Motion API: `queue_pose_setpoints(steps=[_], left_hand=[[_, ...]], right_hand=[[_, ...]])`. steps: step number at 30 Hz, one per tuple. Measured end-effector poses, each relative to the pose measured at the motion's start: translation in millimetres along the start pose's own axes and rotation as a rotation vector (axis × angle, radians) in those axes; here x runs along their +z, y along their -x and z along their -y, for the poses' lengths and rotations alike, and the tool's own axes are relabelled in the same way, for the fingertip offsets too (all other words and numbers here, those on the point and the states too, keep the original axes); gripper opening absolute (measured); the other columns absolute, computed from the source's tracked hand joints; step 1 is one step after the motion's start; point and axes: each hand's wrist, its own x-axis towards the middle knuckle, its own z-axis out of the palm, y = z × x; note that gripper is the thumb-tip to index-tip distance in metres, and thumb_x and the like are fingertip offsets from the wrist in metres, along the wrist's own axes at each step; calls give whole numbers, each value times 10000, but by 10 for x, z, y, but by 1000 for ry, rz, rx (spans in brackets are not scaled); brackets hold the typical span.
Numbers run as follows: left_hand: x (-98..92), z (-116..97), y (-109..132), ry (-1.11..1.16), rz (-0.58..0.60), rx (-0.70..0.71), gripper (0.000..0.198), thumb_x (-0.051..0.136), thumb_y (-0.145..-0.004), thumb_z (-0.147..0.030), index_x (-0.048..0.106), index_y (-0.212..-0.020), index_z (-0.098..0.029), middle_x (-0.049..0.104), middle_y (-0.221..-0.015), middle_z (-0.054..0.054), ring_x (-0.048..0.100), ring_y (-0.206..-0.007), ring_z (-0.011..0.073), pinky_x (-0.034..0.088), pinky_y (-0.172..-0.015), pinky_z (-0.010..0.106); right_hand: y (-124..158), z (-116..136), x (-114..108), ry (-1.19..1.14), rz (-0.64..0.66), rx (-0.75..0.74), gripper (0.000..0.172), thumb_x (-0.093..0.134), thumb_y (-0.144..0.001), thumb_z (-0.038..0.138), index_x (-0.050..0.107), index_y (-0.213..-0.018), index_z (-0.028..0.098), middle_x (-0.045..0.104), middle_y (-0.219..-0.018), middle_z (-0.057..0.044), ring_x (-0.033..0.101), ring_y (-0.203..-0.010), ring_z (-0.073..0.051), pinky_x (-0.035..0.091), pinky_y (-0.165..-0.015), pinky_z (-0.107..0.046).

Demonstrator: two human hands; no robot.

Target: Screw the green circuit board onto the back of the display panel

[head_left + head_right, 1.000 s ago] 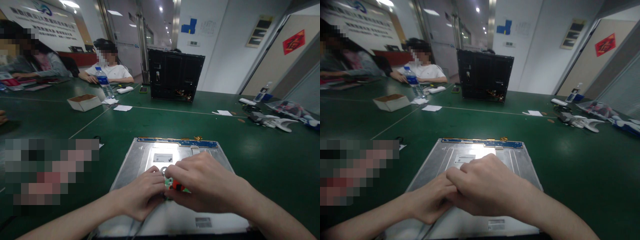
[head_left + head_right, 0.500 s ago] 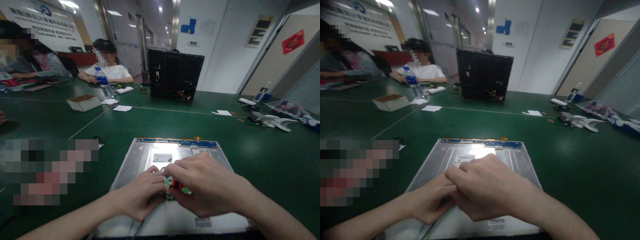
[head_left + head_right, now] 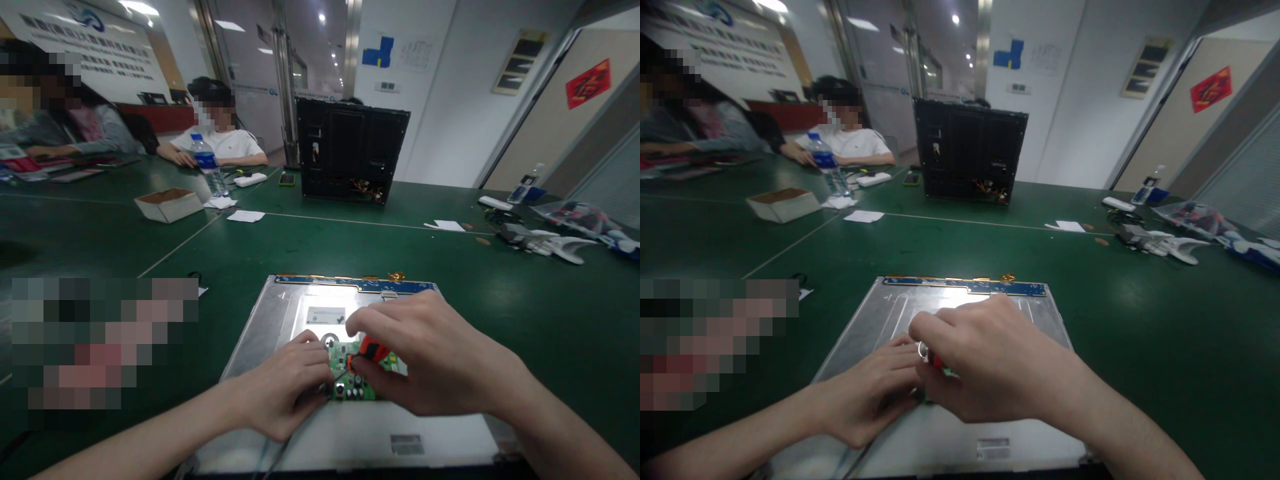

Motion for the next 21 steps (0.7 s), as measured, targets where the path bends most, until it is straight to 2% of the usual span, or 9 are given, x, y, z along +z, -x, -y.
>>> queue_pose_setpoints(steps=[3, 8, 21], left_hand=[[-3, 2, -1, 45, 30, -6, 201, 504, -749, -118, 534, -931, -198, 627, -903, 57, 563, -823, 229, 405, -786, 380], [-12, -6, -8, 51, 15, -10, 223, 493, -731, -128, 534, -940, -196, 614, -868, 54, 547, -794, 226, 389, -768, 377], [3, 5, -7, 32, 21, -4, 173, 488, -762, -110, 516, -909, -195, 612, -863, 47, 559, -799, 214, 376, -756, 369]], right_hand=[[15, -25, -17, 17, -20, 17, 98, 546, -871, 253, 558, -943, 188, 658, -764, 2, 544, -611, -116, 258, -519, -258], [28, -57, -22, 17, -57, 29, 100, 557, -865, 249, 566, -942, 186, 656, -750, 8, 552, -606, -112, 279, -528, -251], [28, -57, -31, -4, -52, 29, 82, 576, -858, 238, 588, -907, 173, 659, -744, 9, 555, -601, -115, 288, -521, -253]])
